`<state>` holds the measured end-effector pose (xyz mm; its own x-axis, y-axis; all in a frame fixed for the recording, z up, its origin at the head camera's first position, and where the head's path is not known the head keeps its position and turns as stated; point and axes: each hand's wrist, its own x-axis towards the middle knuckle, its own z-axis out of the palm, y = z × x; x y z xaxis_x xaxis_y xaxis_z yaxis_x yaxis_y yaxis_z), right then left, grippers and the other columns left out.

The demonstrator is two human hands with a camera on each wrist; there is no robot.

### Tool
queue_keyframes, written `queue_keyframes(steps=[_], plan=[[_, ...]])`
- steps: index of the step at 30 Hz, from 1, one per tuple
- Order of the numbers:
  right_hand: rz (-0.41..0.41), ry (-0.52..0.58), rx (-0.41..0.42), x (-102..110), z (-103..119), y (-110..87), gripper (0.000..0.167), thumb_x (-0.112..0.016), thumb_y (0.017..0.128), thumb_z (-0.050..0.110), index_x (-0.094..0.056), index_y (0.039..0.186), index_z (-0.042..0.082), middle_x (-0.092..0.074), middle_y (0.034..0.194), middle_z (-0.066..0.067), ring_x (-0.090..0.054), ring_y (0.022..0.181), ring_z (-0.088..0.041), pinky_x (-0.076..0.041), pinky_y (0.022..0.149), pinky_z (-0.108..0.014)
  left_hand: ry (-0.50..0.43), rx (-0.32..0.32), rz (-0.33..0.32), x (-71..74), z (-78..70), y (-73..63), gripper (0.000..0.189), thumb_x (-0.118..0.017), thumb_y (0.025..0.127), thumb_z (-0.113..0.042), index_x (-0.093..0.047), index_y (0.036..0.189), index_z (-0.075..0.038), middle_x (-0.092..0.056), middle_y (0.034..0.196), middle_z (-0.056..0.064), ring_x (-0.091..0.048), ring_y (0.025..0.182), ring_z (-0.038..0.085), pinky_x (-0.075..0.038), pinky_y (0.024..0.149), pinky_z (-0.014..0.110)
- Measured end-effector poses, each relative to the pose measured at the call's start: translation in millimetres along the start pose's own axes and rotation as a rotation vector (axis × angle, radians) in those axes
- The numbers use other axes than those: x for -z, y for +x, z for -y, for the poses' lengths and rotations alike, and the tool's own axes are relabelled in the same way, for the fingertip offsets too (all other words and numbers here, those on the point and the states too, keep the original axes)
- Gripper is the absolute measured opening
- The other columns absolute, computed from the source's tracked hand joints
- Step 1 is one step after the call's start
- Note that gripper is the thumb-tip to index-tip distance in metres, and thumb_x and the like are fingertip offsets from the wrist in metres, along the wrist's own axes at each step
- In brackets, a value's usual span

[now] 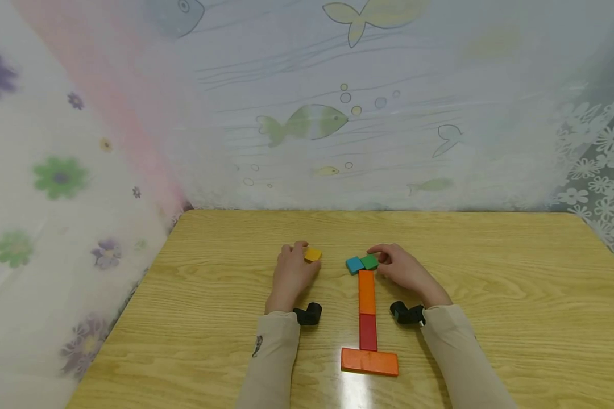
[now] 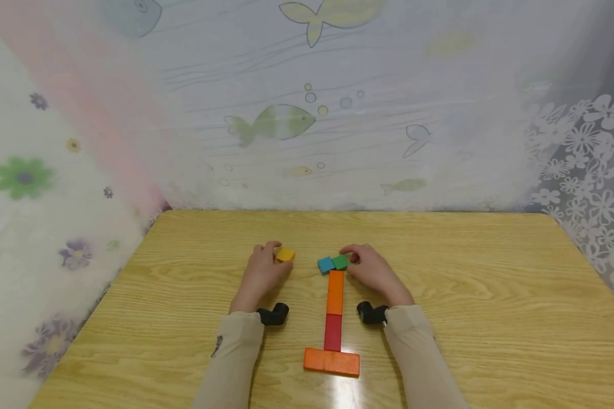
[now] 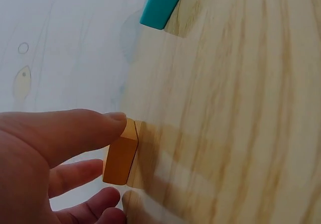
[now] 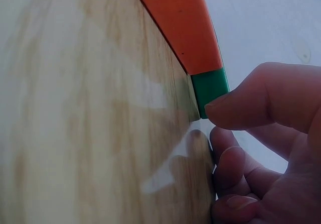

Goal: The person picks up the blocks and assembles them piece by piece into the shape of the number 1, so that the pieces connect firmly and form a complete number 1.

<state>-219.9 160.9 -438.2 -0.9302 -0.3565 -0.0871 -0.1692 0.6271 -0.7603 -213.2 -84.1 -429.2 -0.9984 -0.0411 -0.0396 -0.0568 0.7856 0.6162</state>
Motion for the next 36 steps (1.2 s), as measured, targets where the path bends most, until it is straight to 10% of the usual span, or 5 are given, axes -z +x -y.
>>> queue_keyframes(steps=[36], plan=[[-0.001, -0.01, -0.007, -0.6, 1.6, -1.0, 0.039, -0.049, 0.084, 0.002, -0.051, 0.122, 0.006, -0.049, 0.103, -0.012, -0.043, 0.085, -0.024, -0.036, 0.071, -0.036, 0.106, -0.057, 0.061, -0.8, 1.9, 2.3, 0.037, -0.066, 0.079, -0.033, -0.059, 0.112, -0.016, -0.053, 0.082, -0.002, -0.049, 0.073, 0.016, -0.04, 0.063, 0.031]])
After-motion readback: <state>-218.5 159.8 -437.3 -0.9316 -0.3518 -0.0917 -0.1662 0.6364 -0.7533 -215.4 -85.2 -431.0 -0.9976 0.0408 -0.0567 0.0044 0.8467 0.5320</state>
